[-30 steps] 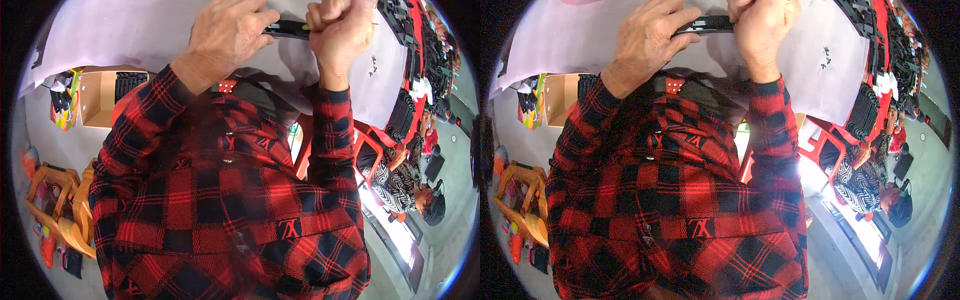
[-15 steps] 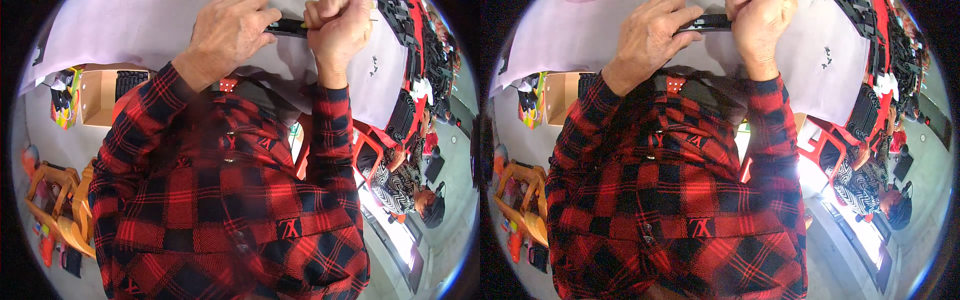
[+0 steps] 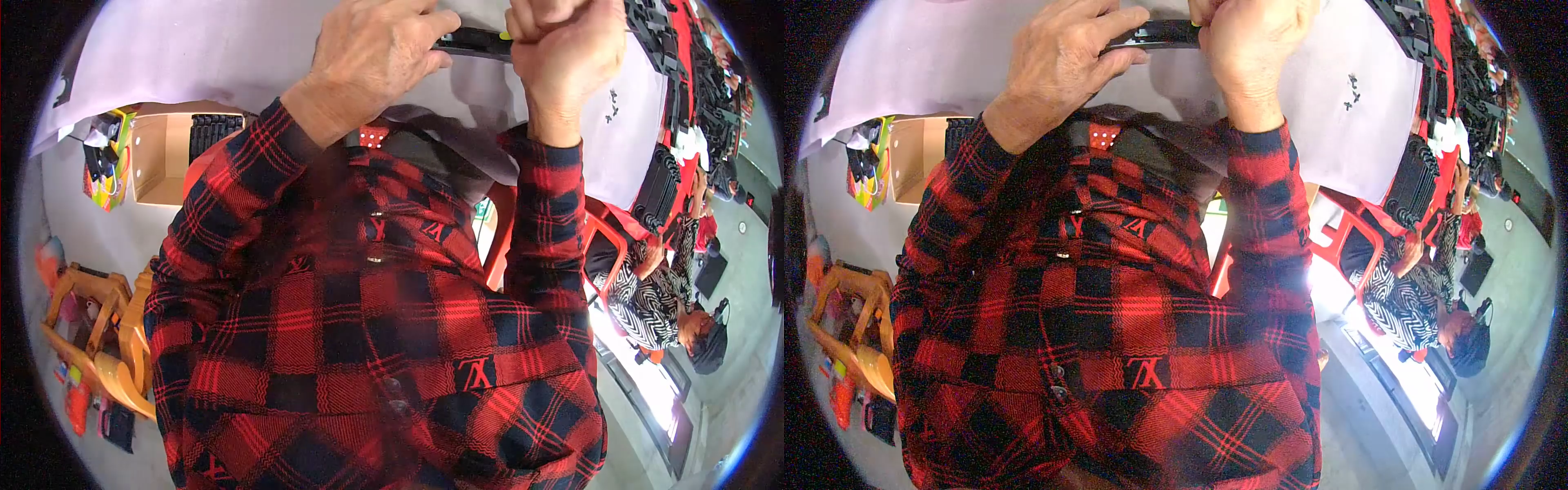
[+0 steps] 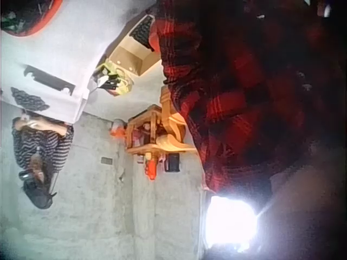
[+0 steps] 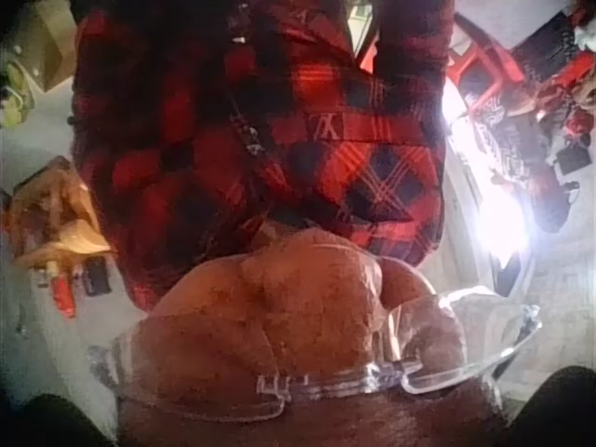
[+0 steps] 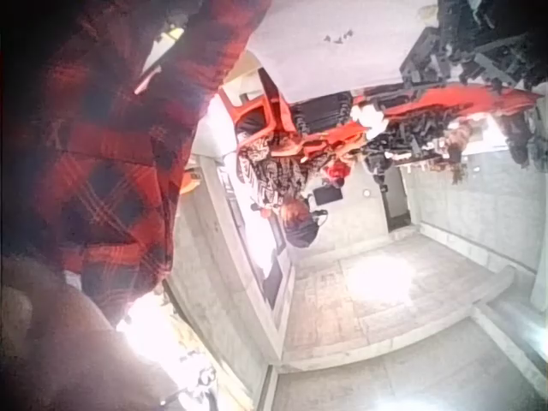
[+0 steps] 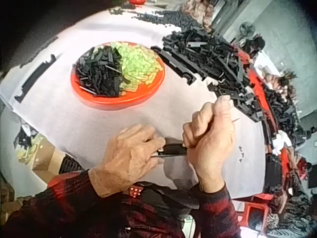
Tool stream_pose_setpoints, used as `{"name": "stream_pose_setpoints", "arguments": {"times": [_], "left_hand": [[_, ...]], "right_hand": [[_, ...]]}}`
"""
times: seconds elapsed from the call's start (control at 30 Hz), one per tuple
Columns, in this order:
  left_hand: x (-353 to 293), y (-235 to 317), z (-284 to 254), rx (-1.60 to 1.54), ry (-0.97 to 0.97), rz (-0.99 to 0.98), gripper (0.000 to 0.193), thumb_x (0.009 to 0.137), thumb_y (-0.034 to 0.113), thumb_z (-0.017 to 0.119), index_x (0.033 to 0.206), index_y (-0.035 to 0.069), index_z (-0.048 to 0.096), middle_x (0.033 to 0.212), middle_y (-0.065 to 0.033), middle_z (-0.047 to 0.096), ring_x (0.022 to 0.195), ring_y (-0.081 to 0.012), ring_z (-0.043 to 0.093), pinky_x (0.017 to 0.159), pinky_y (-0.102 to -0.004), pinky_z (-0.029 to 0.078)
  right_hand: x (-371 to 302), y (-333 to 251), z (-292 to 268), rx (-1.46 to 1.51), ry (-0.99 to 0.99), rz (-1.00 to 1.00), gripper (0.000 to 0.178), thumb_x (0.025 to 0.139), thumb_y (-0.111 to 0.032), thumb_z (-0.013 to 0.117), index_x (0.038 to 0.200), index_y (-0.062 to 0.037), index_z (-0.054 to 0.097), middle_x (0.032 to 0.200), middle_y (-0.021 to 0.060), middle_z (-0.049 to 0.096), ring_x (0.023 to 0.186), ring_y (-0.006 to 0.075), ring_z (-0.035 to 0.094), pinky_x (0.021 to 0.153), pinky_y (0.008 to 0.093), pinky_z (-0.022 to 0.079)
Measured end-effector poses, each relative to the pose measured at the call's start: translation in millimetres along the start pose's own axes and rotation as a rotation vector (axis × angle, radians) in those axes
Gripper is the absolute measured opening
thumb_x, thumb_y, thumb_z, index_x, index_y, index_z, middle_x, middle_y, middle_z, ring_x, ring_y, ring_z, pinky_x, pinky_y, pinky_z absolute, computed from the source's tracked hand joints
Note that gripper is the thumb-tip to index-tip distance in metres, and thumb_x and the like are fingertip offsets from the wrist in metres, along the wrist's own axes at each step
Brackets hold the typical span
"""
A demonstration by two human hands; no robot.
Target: The person assembles level components by inserting green vial tubes and small parts into black plastic housings by hand.
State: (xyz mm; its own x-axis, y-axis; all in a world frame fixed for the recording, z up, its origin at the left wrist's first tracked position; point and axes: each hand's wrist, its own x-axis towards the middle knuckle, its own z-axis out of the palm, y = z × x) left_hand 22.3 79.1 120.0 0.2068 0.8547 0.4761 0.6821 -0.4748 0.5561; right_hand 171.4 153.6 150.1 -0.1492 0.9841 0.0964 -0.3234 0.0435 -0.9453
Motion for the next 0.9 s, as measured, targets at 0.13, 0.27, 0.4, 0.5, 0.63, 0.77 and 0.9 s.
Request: {"name": "stream_pose_setpoints", "arguments": {"times": [0.13, 0.27, 0.4, 0.5, 0.63, 0.77, 0.9], "left_hand": [[-0.4, -0.6, 0.8, -0.011, 0.004, 0.002, 0.03, 0.07, 0.011, 0.077, 0.095, 0.004, 0.062, 0.087, -0.0092, 0.054, 0.084, -0.0291, 0.056, 0.072, -0.04, 0.046], [0.6, -3.7, 0.9, 0.03, 0.014, -0.002, 0.029, 0.07, 0.012, 0.077, 0.094, 0.005, 0.062, 0.087, -0.0089, 0.054, 0.083, -0.0289, 0.056, 0.072, -0.0399, 0.046], [5.6, 2.2, 1.7, 0.001, -0.002, -0.006, 0.031, 0.07, 0.013, 0.077, 0.096, 0.005, 0.063, 0.087, -0.0083, 0.055, 0.083, -0.0286, 0.056, 0.072, -0.0399, 0.046], [0.4, 1.8, 0.7, 0.004, -0.023, -0.057, 0.031, 0.07, 0.013, 0.077, 0.097, 0.005, 0.064, 0.087, -0.008, 0.055, 0.083, -0.0283, 0.056, 0.072, -0.04, 0.046], [-0.9, 0.6, 2.1, 0.022, 0.009, -0.03, 0.031, 0.069, 0.012, 0.079, 0.096, 0.005, 0.064, 0.086, -0.0077, 0.055, 0.084, -0.0277, 0.056, 0.073, -0.0397, 0.046], [-1.3, -1.0, 2.2, 0.023, -0.011, -0.018, 0.029, 0.074, 0.017, 0.076, 0.098, 0.005, 0.066, 0.085, -0.0085, 0.057, 0.08, -0.0278, 0.058, 0.07, -0.0393, 0.047], [-13.9, 1.0, -0.5, -0.059, 0.037, -0.086, 0.034, 0.071, 0.015, 0.081, 0.101, 0.005, 0.069, 0.083, -0.0078, 0.056, 0.074, -0.0257, 0.057, 0.063, -0.0354, 0.046]], "right_hand": [[0.0, 13.0, -0.8, 0.068, -0.134, 0.009, 0.053, 0.107, -0.04, 0.037, 0.06, -0.0147, 0.038, 0.05, -0.0038, 0.031, 0.039, 0.0086, 0.026, 0.039, 0.0251, 0.022], [0.4, 8.9, -7.0, 0.581, -0.226, 0.123, 0.054, 0.107, -0.041, 0.037, 0.06, -0.0155, 0.038, 0.05, -0.0043, 0.03, 0.039, 0.0088, 0.025, 0.038, 0.0256, 0.022], [2.1, -36.0, -30.5, 0.506, 0.008, 0.161, 0.049, 0.104, -0.044, 0.046, 0.064, -0.0154, 0.042, 0.051, -0.0059, 0.029, 0.041, 0.0077, 0.023, 0.039, 0.0242, 0.019], [7.7, -34.0, -70.5, 1.069, -0.23, 0.352, 0.033, 0.096, -0.033, 0.064, 0.077, -0.0082, 0.054, 0.052, -0.0003, 0.038, 0.041, 0.0127, 0.034, 0.04, 0.0277, 0.028], [10.5, -28.0, -110.3, -0.697, 0.193, 0.026, 0.018, 0.094, -0.02, 0.063, 0.082, -0.007, 0.065, 0.057, -0.0059, 0.042, 0.047, 0.0023, 0.033, 0.043, 0.021, 0.024], [12.6, -27.9, -140.3, -1.276, 0.118, -0.035, 0.022, 0.092, -0.026, 0.068, 0.097, -0.004, 0.07, 0.071, -0.0013, 0.059, 0.063, 0.007, 0.052, 0.057, 0.0232, 0.043], [9.9, -9.5, -134.4, -1.467, -0.037, -0.222, 0.036, 0.091, -0.027, 0.069, 0.117, -0.0027, 0.066, 0.088, 0.0078, 0.069, 0.085, 0.0174, 0.066, 0.08, 0.0308, 0.052]]}}
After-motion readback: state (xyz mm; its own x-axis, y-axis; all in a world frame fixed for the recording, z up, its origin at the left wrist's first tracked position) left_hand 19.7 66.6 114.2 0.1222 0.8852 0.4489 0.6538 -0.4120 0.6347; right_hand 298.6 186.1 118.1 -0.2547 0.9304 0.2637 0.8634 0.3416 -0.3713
